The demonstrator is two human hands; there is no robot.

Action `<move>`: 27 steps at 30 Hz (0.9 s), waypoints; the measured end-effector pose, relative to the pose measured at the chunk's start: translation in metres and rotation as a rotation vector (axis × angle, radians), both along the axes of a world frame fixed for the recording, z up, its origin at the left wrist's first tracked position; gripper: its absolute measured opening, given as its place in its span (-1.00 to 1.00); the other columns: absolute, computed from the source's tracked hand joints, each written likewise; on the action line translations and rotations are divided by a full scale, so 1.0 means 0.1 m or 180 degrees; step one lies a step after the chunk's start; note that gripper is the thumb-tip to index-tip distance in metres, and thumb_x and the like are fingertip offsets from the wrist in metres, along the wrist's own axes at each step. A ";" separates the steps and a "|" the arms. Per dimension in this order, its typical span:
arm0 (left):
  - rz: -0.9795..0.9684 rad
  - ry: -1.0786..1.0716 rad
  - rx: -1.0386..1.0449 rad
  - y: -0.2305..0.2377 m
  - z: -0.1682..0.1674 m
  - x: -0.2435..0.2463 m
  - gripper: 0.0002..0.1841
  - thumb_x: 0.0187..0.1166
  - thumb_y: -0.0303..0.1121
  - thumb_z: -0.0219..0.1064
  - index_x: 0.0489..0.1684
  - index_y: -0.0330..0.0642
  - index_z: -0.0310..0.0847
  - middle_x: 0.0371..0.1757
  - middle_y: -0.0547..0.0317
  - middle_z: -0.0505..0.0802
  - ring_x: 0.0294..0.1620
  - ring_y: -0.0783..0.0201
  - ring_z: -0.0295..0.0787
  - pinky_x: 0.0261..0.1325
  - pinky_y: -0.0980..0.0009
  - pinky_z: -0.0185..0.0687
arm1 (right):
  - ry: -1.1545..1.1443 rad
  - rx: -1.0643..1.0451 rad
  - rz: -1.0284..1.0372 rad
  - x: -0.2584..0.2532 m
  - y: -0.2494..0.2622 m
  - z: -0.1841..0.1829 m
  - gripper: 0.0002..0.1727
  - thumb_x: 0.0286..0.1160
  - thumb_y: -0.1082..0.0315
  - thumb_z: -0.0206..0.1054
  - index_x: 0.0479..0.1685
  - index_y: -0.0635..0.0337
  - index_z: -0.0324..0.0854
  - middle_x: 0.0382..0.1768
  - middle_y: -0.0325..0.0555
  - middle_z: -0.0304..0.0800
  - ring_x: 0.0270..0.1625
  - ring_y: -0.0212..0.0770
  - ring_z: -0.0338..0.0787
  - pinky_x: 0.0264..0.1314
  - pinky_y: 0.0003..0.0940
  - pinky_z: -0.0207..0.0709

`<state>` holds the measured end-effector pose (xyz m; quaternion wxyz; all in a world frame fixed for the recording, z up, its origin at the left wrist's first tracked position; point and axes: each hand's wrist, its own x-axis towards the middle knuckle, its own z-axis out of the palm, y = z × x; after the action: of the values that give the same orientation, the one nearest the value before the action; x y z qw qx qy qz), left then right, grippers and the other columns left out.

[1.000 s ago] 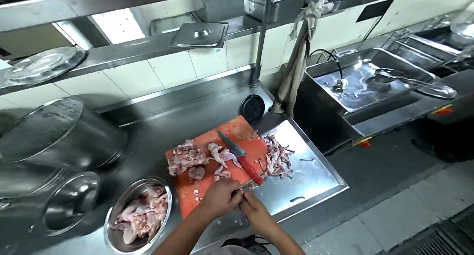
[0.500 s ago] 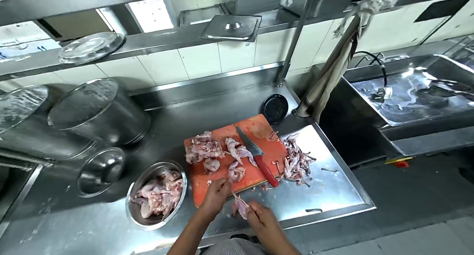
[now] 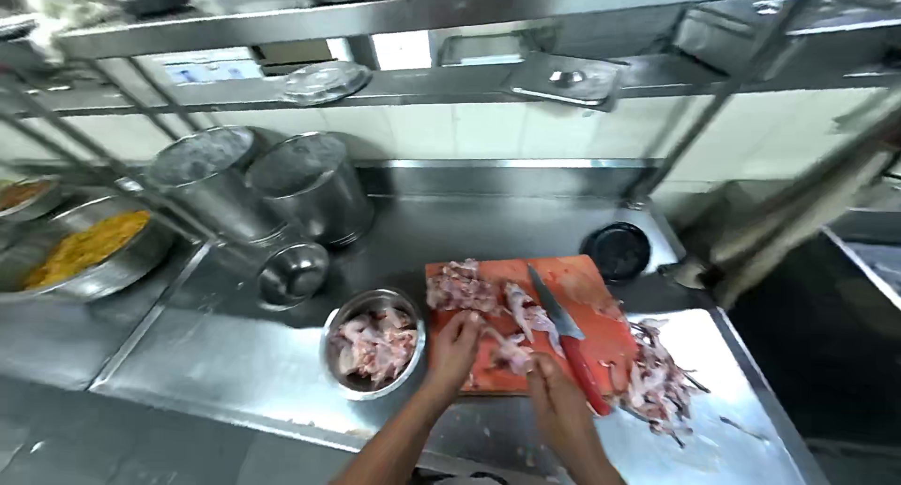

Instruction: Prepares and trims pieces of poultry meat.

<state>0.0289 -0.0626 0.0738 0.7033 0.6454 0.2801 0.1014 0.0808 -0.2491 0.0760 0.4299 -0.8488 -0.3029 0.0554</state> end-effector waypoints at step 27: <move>-0.1223 0.1604 0.2613 1.87 -0.50 -1.19 -0.68 0.69 -0.28 0.17 0.24 -0.10 0.76 0.27 0.03 0.83 0.44 0.08 0.69 0.60 0.07 0.49 | 0.0045 -0.1924 0.1451 -0.60 1.97 -0.37 -0.53 0.67 0.35 0.10 0.50 -0.18 0.63 0.57 -0.11 0.58 0.48 0.05 0.68 0.39 0.09 0.66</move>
<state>-0.0903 0.1245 0.0235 0.3088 0.9124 0.2544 -0.0866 0.0212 -0.0524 0.0395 0.1387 -0.8477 -0.4511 0.2424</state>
